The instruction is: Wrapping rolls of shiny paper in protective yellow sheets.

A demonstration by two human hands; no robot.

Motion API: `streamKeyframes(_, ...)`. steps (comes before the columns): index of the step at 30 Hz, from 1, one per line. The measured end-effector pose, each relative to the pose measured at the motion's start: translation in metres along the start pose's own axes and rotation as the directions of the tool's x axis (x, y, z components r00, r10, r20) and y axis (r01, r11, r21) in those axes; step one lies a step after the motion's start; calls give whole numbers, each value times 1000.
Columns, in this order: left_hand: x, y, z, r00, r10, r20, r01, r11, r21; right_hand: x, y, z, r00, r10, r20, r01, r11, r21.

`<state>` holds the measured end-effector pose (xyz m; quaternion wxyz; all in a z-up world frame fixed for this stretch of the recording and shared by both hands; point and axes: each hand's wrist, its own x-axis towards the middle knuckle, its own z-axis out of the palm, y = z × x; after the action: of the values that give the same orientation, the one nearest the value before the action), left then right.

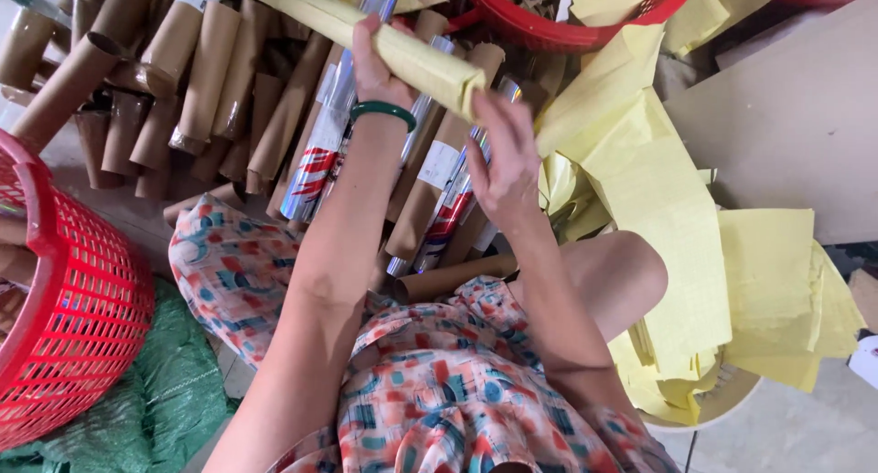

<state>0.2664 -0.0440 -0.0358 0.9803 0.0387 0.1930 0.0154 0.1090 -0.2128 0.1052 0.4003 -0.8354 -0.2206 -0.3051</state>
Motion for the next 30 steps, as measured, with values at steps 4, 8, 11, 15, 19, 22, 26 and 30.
streamKeyframes(4,8,-1,-15,999,37,-33,-39,998,-54,-19,39,-6,976,-112,185,132,986,-99)
streamKeyframes(8,1,3,-10,999,13,35,-16,996,90,-11,63,10,954,174,243,-195,979,62)
streamKeyframes(11,-3,10,-10,995,85,56,-94,974,204,-14,82,34,773,585,244,-631,748,204)
streamKeyframes(15,1,22,-26,973,217,79,-230,884,408,-60,160,82,794,521,313,-566,822,68)
streamKeyframes(19,-2,30,-33,883,452,129,-408,602,687,-89,219,131,711,557,429,-578,811,-96)
streamKeyframes(22,-14,32,-31,880,405,248,-435,477,763,-101,221,152,879,455,145,-402,868,-292)
streamKeyframes(26,-25,52,-17,864,371,341,-486,433,759,-116,250,169,793,580,189,-543,812,-214)
streamKeyframes(30,-56,77,21,882,266,388,-458,295,839,-98,198,151,616,726,306,-787,551,278)
